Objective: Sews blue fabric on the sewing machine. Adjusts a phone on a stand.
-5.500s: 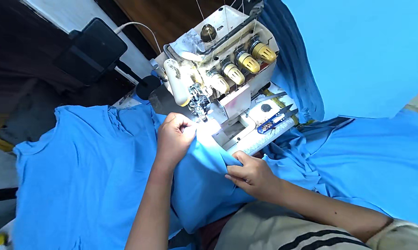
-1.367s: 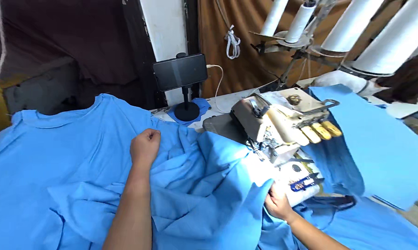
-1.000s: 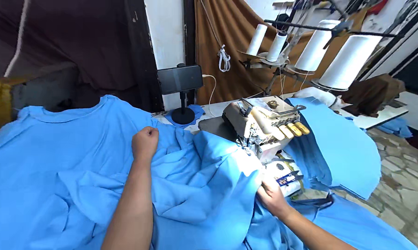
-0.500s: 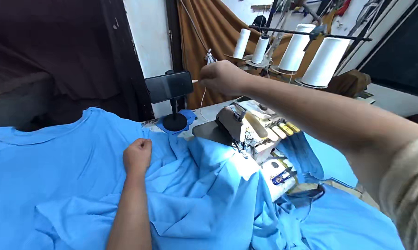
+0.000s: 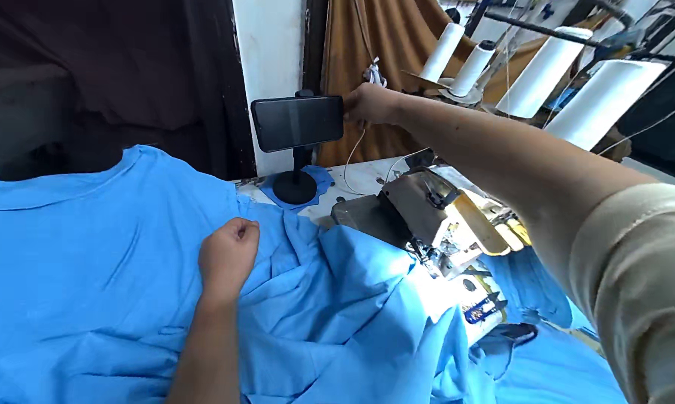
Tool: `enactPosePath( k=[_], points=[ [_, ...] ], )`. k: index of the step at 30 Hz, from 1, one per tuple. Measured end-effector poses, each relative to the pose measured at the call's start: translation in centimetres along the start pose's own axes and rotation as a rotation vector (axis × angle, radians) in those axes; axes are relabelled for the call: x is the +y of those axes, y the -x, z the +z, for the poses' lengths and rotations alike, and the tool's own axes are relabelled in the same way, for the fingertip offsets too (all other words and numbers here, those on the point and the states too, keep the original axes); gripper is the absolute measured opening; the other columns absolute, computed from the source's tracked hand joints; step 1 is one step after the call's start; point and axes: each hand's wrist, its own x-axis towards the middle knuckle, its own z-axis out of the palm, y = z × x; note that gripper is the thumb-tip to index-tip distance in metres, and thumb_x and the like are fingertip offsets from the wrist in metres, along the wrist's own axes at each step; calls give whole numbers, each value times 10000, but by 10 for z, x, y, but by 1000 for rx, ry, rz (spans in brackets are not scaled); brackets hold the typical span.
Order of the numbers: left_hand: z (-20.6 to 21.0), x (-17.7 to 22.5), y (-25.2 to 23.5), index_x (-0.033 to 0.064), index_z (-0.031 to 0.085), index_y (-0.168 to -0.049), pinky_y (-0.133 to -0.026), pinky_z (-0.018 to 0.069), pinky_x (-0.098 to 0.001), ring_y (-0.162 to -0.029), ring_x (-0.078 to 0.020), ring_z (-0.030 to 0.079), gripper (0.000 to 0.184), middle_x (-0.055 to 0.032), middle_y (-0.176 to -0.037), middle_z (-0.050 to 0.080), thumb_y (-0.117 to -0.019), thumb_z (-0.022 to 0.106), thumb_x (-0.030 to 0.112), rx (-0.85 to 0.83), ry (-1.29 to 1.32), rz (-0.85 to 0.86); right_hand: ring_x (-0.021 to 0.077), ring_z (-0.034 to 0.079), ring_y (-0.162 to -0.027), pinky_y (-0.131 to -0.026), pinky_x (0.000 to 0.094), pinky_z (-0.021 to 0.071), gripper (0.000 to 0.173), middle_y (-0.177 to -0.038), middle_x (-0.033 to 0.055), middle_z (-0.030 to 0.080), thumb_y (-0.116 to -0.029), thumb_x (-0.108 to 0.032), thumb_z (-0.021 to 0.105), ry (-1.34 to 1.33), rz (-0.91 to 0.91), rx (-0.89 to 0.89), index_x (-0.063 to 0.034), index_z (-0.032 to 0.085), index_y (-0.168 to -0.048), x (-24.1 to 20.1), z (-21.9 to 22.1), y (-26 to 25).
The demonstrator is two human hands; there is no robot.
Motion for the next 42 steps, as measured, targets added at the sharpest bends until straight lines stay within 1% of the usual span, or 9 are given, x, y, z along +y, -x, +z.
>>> enactPosePath(
  k=[3,13,15,18,21,24,29,35,42],
  points=[
    [-2,2,1,-42,699,-1060,-791,484,-607,-838,-384,659,241,-250,-917,686,-1059,566,160,-37,27,4,162,613,-823,-784,342,534,211,-1070,140,633,-1048,-87,536,-43,-4,10,24,630,-1201,2,3,0],
    [-4,3,0,-13,700,-1050,-791,505,-502,-804,-266,648,226,-176,-918,691,-1057,563,167,-41,99,-71,164,538,-811,-762,371,460,213,-1018,118,599,-1056,-113,491,-57,-21,6,-3,622,-1184,9,6,-3],
    [0,-3,0,22,708,-1010,-716,493,-468,-738,-226,625,241,-123,-846,680,-1063,544,190,7,71,-33,161,532,-782,-740,374,458,202,-959,100,584,-1052,-129,486,-77,-23,28,-9,624,-1135,16,6,-8],
    [2,-9,0,20,708,-997,-699,482,-496,-729,-244,619,260,-125,-834,680,-1066,531,198,18,63,-8,166,538,-796,-750,374,463,217,-952,102,577,-1052,-124,461,-64,-8,11,0,620,-1131,17,4,0],
    [0,-10,0,-11,685,-1035,-770,503,-557,-805,-298,640,207,-186,-925,673,-1039,585,170,-40,112,-49,180,588,-863,-806,398,491,221,-1025,125,628,-1041,-111,482,0,-46,-43,7,645,-1133,10,0,20],
    [1,-12,1,-20,685,-1025,-752,508,-537,-783,-284,644,195,-190,-914,683,-1023,602,156,-20,128,-30,127,565,-816,-763,351,469,178,-966,77,647,-1047,-116,542,137,-185,-152,-27,691,-1089,-10,0,51],
    [-2,-3,8,-49,690,-987,-658,525,-363,-667,-155,609,215,-144,-845,684,-1023,584,136,9,192,49,189,639,-991,-901,401,494,228,-1099,121,697,-1063,-113,522,309,-464,-291,-17,706,-1157,-65,23,81],
    [-1,-6,6,-22,687,-1054,-751,537,-561,-810,-327,683,271,-201,-933,700,-1066,530,198,-11,144,15,295,635,-1033,-919,450,476,254,-1102,186,673,-1069,-68,459,406,-639,-257,34,653,-1198,-117,69,47],
    [0,-8,7,6,704,-1006,-672,505,-562,-735,-321,647,289,-171,-838,681,-1068,520,220,0,74,65,363,626,-1120,-986,501,465,248,-1148,229,660,-1049,-14,459,421,-614,-217,58,626,-1217,-160,109,18]
  ],
)
